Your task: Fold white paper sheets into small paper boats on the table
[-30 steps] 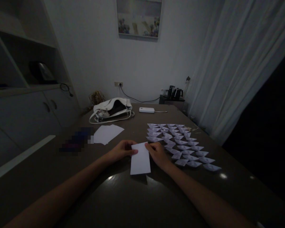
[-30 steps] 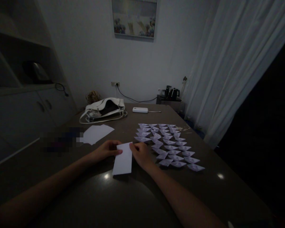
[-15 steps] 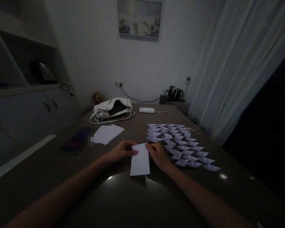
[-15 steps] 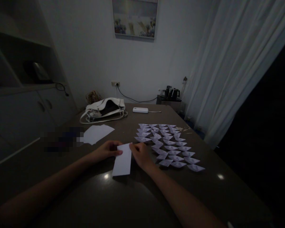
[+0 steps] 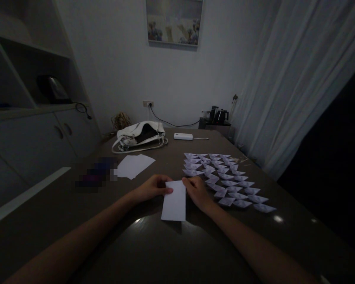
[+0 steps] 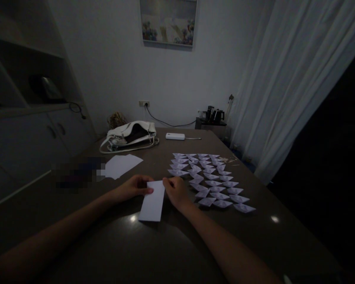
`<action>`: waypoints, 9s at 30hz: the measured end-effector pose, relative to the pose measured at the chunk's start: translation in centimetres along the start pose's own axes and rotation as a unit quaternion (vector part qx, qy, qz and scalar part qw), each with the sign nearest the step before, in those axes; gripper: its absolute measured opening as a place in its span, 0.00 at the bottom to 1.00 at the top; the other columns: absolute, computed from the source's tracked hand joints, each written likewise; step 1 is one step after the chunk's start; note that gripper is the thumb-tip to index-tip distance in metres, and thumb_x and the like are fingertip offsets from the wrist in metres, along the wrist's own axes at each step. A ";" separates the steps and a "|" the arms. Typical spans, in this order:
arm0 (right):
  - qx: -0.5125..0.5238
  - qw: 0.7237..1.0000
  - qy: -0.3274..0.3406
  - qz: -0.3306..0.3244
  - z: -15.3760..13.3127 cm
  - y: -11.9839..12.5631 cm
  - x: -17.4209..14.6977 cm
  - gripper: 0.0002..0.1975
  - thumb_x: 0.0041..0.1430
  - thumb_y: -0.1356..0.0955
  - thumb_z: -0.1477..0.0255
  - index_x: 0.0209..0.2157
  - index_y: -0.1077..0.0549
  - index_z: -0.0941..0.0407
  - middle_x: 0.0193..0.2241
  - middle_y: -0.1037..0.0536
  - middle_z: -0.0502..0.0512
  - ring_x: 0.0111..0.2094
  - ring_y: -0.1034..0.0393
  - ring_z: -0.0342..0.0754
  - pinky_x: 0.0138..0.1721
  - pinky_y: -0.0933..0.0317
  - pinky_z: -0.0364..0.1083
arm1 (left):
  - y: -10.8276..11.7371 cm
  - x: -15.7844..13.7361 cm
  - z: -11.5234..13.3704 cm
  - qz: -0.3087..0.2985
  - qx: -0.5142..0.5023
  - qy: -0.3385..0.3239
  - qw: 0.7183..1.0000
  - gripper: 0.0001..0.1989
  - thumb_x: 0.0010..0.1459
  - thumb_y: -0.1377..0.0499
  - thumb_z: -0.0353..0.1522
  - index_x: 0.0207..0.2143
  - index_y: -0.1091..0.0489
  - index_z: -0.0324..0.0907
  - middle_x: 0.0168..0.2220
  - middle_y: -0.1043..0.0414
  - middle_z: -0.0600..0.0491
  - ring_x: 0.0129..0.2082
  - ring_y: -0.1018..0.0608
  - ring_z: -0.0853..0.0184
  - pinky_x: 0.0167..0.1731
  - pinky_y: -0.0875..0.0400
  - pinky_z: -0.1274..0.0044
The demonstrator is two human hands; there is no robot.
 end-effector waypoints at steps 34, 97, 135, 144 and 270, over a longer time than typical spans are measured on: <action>0.040 0.999 -0.010 -0.026 0.4 -0.3 0.1 0.26 0.56 0.39 0.52 0.14 0.46 0.54 0.15 0.49 0.45 0.18 0.54 0.40 0.20 0.60 0.43 | 0.1 0.0 -0.3 -0.010 0.015 -0.012 1.000 0.16 0.48 0.31 0.34 0.38 0.27 0.34 0.34 0.23 0.50 0.33 0.22 0.67 0.36 0.30 0.77; 0.060 0.994 -0.034 -0.082 1.0 -0.8 0.2 0.28 0.54 0.34 0.53 0.12 0.42 0.56 0.12 0.45 0.45 0.16 0.53 0.38 0.18 0.59 0.41 | 0.8 0.4 -0.1 0.085 0.040 -0.030 0.995 0.20 0.45 0.30 0.39 0.36 0.28 0.36 0.31 0.23 0.51 0.31 0.22 0.65 0.34 0.30 0.75; 0.039 0.997 -0.018 -0.070 0.5 -0.7 0.2 0.26 0.55 0.38 0.52 0.13 0.44 0.55 0.15 0.46 0.46 0.17 0.53 0.40 0.19 0.58 0.42 | 0.9 0.4 -0.1 0.148 0.015 -0.022 0.989 0.16 0.43 0.30 0.35 0.34 0.27 0.37 0.30 0.22 0.52 0.30 0.22 0.66 0.33 0.30 0.76; 0.042 0.997 -0.026 -0.066 0.6 -0.7 0.2 0.28 0.55 0.39 0.49 0.14 0.43 0.55 0.15 0.45 0.47 0.18 0.52 0.40 0.19 0.58 0.42 | 1.1 0.4 -0.2 0.156 -0.002 -0.028 0.987 0.17 0.43 0.29 0.35 0.34 0.27 0.36 0.31 0.22 0.52 0.30 0.22 0.66 0.33 0.30 0.76; 0.063 0.989 0.054 0.126 0.7 0.5 0.7 0.13 0.58 0.35 0.61 0.28 0.30 0.57 0.19 0.35 0.47 0.20 0.39 0.44 0.23 0.47 0.42 | 1.7 0.5 -0.4 0.199 -0.076 -0.089 0.973 0.18 0.47 0.32 0.35 0.38 0.31 0.38 0.34 0.26 0.53 0.32 0.23 0.65 0.32 0.29 0.76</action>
Point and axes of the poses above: each hand's wrist, its own x-axis towards the middle knuckle, its own y-axis out of the back of the hand, z = x × y, the point moved 1 cm from there along x, towards the middle knuckle
